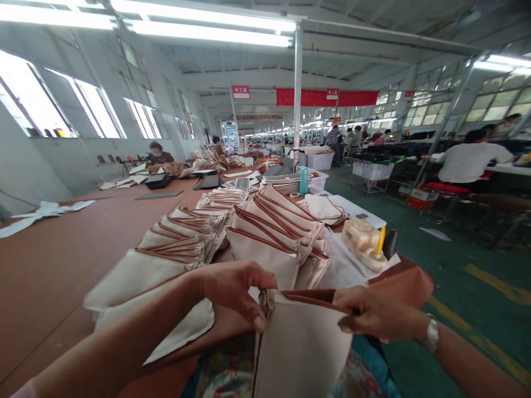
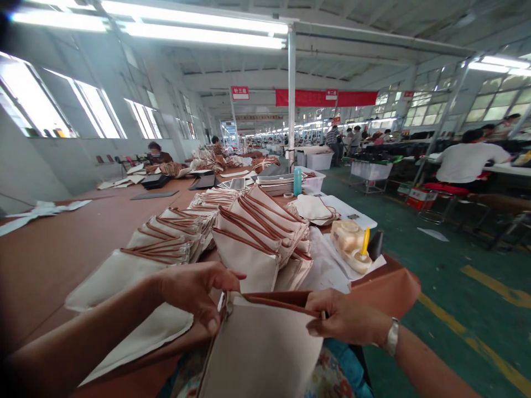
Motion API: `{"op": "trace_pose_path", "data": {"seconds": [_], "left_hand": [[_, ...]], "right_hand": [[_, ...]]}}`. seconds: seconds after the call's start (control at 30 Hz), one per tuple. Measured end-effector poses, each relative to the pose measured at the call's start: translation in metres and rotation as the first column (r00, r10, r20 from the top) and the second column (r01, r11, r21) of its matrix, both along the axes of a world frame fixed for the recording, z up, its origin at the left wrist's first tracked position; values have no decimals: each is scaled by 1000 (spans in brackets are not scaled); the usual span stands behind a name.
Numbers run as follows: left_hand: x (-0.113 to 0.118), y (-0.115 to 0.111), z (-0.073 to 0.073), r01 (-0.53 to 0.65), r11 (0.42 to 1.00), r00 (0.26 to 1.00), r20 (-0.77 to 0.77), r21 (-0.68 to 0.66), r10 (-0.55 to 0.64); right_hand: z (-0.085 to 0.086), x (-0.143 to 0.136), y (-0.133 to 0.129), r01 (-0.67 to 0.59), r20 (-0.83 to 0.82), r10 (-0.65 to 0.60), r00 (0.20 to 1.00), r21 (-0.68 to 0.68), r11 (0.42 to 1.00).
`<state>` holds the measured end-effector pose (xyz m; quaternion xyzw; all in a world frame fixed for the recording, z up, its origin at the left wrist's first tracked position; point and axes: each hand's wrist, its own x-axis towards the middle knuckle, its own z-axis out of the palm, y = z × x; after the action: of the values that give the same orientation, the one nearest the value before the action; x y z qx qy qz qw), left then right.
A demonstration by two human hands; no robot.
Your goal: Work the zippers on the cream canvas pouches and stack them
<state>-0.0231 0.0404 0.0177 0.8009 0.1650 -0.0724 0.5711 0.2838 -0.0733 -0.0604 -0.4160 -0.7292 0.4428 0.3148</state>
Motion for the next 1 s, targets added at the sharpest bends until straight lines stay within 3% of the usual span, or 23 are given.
{"op": "trace_pose_path", "data": {"seconds": [0.07, 0.2, 0.33, 0.5, 0.77, 1.0], "left_hand": [[20, -12, 3, -4, 1000, 999, 36, 14, 3], [52, -30, -4, -47, 997, 999, 12, -56, 48], [56, -32, -12, -121, 993, 992, 22, -13, 121], [51, -25, -13, -187, 977, 982, -16, 102, 189], [62, -26, -27, -295, 953, 955, 11, -70, 296], [64, -24, -30, -309, 945, 951, -8, -107, 310]], "right_hand": [[6, -9, 2, -25, 61, 25, 998, 1, 1000], [29, -39, -3, -138, -255, 104, 961, -118, 983], [21, -58, -6, -154, -458, 50, 888, -192, 969], [-3, -57, -10, -32, -458, -57, 887, -184, 982], [5, -56, -17, 135, -345, -189, 919, -175, 975], [-5, -54, -16, 126, -364, -209, 908, -238, 963]]}}
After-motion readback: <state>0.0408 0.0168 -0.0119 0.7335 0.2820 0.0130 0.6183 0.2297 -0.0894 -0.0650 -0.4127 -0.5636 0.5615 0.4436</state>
